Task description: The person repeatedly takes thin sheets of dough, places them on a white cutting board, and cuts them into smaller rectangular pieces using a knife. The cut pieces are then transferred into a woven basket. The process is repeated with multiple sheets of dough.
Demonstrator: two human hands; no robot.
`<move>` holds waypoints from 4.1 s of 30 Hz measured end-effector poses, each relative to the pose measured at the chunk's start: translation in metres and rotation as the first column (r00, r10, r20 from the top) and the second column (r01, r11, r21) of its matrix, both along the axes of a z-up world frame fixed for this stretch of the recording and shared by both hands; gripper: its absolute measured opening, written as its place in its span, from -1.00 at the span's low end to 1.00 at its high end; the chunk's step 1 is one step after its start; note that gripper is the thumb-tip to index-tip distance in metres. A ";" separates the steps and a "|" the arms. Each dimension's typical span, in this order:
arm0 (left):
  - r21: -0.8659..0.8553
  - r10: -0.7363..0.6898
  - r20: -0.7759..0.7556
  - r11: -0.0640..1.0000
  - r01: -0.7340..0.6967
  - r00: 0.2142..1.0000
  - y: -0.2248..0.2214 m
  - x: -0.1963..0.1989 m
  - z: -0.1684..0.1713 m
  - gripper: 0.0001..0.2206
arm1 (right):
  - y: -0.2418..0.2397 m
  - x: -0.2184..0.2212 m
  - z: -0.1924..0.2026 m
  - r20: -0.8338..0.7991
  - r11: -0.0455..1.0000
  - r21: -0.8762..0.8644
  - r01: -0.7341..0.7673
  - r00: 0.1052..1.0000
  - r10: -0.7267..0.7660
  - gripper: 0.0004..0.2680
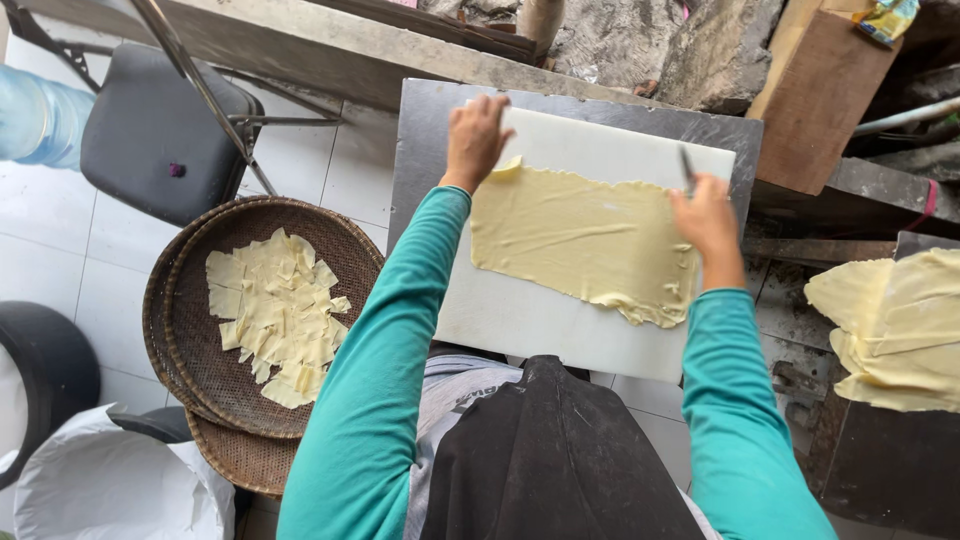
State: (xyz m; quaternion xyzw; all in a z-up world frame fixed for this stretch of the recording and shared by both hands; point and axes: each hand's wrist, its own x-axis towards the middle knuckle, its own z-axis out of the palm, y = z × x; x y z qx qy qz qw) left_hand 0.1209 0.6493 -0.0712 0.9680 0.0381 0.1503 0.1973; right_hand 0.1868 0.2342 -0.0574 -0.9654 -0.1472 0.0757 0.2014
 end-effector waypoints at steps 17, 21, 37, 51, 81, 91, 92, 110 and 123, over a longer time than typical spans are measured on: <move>0.180 -0.039 -0.578 0.968 0.174 0.815 -0.004 -0.107 -0.010 0.21 | 0.218 -0.074 -0.017 -0.044 0.654 -0.352 -0.670 0.710 0.703 -0.69; 0.167 -0.017 -0.603 0.975 0.147 0.797 0.005 -0.107 -0.019 0.19 | 0.098 -0.051 -0.028 -0.024 0.699 -0.409 -0.587 0.772 0.635 -0.65; 0.131 -0.047 -0.616 0.978 0.160 0.787 -0.014 -0.143 -0.005 0.32 | 0.160 -0.131 0.000 -0.083 0.722 -0.240 -0.649 0.754 0.651 -0.71; 0.144 -0.010 -0.642 0.980 0.134 0.767 -0.014 -0.142 -0.014 0.33 | -0.141 -0.164 0.017 -0.034 0.778 -0.577 -0.248 0.959 0.280 -0.68; 0.096 0.066 -0.263 0.994 -0.041 0.963 -0.104 -0.111 -0.070 -0.39 | 0.129 -0.208 -0.028 -0.182 0.930 0.336 0.149 0.979 -0.091 -0.65; -0.019 -0.046 -0.163 0.999 0.044 0.985 -0.137 -0.105 -0.092 -0.41 | 0.131 -0.237 -0.052 -0.192 0.989 0.060 0.132 0.974 -0.118 -0.44; -0.021 -0.048 -0.157 0.999 0.045 0.986 -0.137 -0.105 -0.092 -0.42 | 0.118 -0.279 -0.050 -0.187 0.991 0.039 0.132 0.975 -0.122 -0.41; 0.037 -0.076 -0.193 0.996 0.085 0.978 -0.218 -0.093 -0.098 -0.40 | 0.058 -0.219 -0.047 -0.170 0.957 0.116 0.266 0.955 -0.245 -0.53; 0.037 -0.182 -0.130 0.981 0.188 0.975 -0.290 -0.072 -0.085 -0.39 | 0.017 -0.066 -0.018 -0.172 0.926 0.199 0.321 0.942 -0.289 -0.61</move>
